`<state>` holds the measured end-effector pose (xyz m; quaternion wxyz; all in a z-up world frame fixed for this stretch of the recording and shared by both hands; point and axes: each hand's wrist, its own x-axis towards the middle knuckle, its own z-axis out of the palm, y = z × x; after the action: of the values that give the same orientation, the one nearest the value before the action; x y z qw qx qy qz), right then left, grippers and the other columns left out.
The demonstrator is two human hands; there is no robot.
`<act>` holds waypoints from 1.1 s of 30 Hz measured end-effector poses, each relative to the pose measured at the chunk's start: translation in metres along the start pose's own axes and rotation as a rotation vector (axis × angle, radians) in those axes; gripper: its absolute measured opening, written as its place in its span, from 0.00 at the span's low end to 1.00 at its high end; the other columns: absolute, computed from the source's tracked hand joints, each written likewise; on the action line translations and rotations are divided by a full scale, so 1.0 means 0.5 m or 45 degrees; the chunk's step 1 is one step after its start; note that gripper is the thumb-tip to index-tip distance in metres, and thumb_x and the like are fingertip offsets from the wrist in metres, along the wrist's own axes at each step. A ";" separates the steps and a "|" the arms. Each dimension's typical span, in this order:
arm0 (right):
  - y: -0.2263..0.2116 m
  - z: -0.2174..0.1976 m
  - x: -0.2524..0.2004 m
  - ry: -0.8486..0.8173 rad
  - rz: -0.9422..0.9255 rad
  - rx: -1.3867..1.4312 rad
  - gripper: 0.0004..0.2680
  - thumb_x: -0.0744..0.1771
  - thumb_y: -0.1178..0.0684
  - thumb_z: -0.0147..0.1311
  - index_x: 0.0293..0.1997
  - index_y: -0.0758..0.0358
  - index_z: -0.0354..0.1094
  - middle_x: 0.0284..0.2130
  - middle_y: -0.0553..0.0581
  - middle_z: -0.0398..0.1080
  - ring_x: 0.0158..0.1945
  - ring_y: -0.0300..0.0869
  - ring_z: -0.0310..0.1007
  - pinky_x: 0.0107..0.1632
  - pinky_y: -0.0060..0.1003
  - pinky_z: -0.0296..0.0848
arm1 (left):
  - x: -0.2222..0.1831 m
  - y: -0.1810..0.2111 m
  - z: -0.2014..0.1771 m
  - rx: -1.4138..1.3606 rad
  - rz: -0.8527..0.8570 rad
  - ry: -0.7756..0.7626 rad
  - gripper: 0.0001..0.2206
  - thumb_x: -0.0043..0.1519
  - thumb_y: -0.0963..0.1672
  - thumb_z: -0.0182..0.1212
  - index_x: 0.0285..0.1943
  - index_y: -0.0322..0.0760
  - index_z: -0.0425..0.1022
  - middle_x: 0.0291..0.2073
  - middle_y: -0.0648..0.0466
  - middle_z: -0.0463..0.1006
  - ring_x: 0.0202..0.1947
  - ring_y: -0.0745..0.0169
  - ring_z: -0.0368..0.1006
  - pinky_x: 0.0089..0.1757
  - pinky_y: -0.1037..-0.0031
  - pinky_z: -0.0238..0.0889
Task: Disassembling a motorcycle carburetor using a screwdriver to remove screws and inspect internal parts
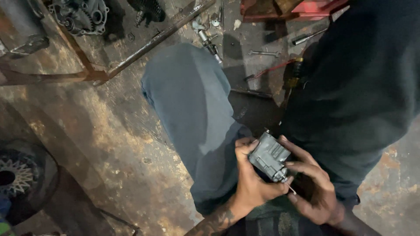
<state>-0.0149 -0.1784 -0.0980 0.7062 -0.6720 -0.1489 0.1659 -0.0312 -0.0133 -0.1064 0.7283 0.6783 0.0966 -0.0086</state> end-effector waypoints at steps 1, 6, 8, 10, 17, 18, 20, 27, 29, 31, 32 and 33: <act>0.003 0.006 -0.001 -0.002 0.002 -0.002 0.18 0.61 0.55 0.56 0.57 0.65 0.63 0.71 0.80 0.53 0.78 0.71 0.51 0.75 0.65 0.57 | 0.001 -0.001 0.003 -0.003 -0.002 0.002 0.38 0.49 0.44 0.70 0.64 0.31 0.48 0.57 0.39 0.53 0.56 0.45 0.61 0.57 0.57 0.61; 0.015 0.032 -0.014 0.178 -0.097 -0.230 0.24 0.59 0.46 0.66 0.58 0.61 0.61 0.71 0.77 0.51 0.78 0.72 0.52 0.77 0.67 0.60 | -0.005 -0.007 0.010 -0.009 0.052 0.001 0.41 0.48 0.48 0.70 0.66 0.38 0.45 0.58 0.38 0.51 0.60 0.39 0.57 0.58 0.50 0.61; 0.017 0.044 -0.022 0.236 -0.097 -0.192 0.23 0.60 0.48 0.65 0.58 0.60 0.60 0.71 0.74 0.50 0.79 0.72 0.50 0.78 0.67 0.59 | -0.009 -0.011 0.011 -0.015 0.037 0.006 0.41 0.48 0.46 0.71 0.66 0.38 0.44 0.59 0.39 0.50 0.59 0.41 0.58 0.57 0.51 0.61; 0.019 0.050 -0.029 0.293 -0.097 -0.152 0.22 0.61 0.50 0.65 0.58 0.60 0.59 0.71 0.72 0.49 0.80 0.71 0.49 0.79 0.67 0.58 | -0.007 -0.007 0.011 -0.021 0.021 0.011 0.41 0.47 0.45 0.71 0.65 0.39 0.44 0.59 0.40 0.49 0.59 0.42 0.58 0.57 0.53 0.61; -0.005 0.057 -0.018 0.366 -0.062 -0.257 0.19 0.60 0.54 0.64 0.52 0.64 0.61 0.65 0.73 0.58 0.73 0.68 0.62 0.76 0.63 0.65 | -0.013 -0.004 0.011 0.165 0.116 0.160 0.42 0.50 0.54 0.72 0.65 0.40 0.46 0.58 0.39 0.53 0.57 0.40 0.62 0.55 0.52 0.64; -0.010 0.058 -0.014 0.384 -0.032 -0.291 0.18 0.58 0.59 0.64 0.49 0.66 0.61 0.63 0.73 0.59 0.71 0.69 0.65 0.74 0.64 0.68 | -0.012 -0.003 0.011 0.191 0.133 0.170 0.42 0.52 0.58 0.70 0.65 0.39 0.47 0.58 0.39 0.53 0.56 0.40 0.62 0.55 0.52 0.65; -0.018 0.060 -0.007 0.386 -0.054 -0.341 0.17 0.58 0.60 0.64 0.47 0.67 0.62 0.62 0.75 0.60 0.69 0.68 0.67 0.73 0.62 0.71 | -0.012 -0.008 0.012 0.237 0.165 0.207 0.42 0.48 0.52 0.73 0.65 0.38 0.48 0.58 0.38 0.55 0.55 0.41 0.64 0.54 0.53 0.66; -0.039 0.067 0.004 0.415 -0.077 -0.362 0.12 0.59 0.63 0.63 0.41 0.71 0.64 0.53 0.78 0.66 0.60 0.65 0.74 0.73 0.65 0.73 | -0.012 0.001 0.007 0.294 0.211 0.227 0.39 0.49 0.46 0.72 0.65 0.37 0.48 0.57 0.34 0.55 0.55 0.37 0.63 0.52 0.51 0.68; -0.039 0.059 0.004 0.382 -0.079 -0.380 0.12 0.58 0.62 0.64 0.41 0.70 0.65 0.54 0.77 0.66 0.61 0.64 0.74 0.74 0.66 0.73 | -0.016 -0.005 0.006 0.288 0.206 0.224 0.39 0.50 0.48 0.71 0.65 0.38 0.48 0.58 0.35 0.54 0.56 0.38 0.62 0.52 0.51 0.68; -0.046 0.054 0.010 0.351 -0.084 -0.397 0.12 0.58 0.62 0.65 0.40 0.69 0.66 0.54 0.77 0.66 0.62 0.64 0.73 0.75 0.66 0.72 | -0.020 -0.014 0.005 0.281 0.205 0.219 0.38 0.52 0.50 0.70 0.66 0.39 0.47 0.58 0.36 0.53 0.56 0.39 0.62 0.53 0.51 0.68; -0.053 0.055 0.018 0.327 -0.065 -0.410 0.11 0.58 0.63 0.64 0.39 0.70 0.68 0.53 0.76 0.67 0.61 0.63 0.73 0.75 0.67 0.71 | -0.023 -0.019 0.003 0.299 0.175 0.220 0.39 0.49 0.48 0.70 0.65 0.37 0.47 0.58 0.35 0.53 0.57 0.38 0.61 0.54 0.50 0.66; -0.060 0.055 0.026 0.302 -0.045 -0.422 0.10 0.57 0.64 0.64 0.37 0.71 0.69 0.52 0.76 0.67 0.60 0.63 0.73 0.75 0.68 0.70 | -0.025 -0.023 0.002 0.317 0.145 0.221 0.40 0.46 0.45 0.71 0.65 0.36 0.47 0.58 0.34 0.53 0.58 0.36 0.61 0.55 0.48 0.65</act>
<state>-0.0140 -0.1490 -0.0667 0.6014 -0.7911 -0.1016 0.0463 -0.0449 -0.0167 -0.1158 0.6269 0.7659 0.1188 0.0793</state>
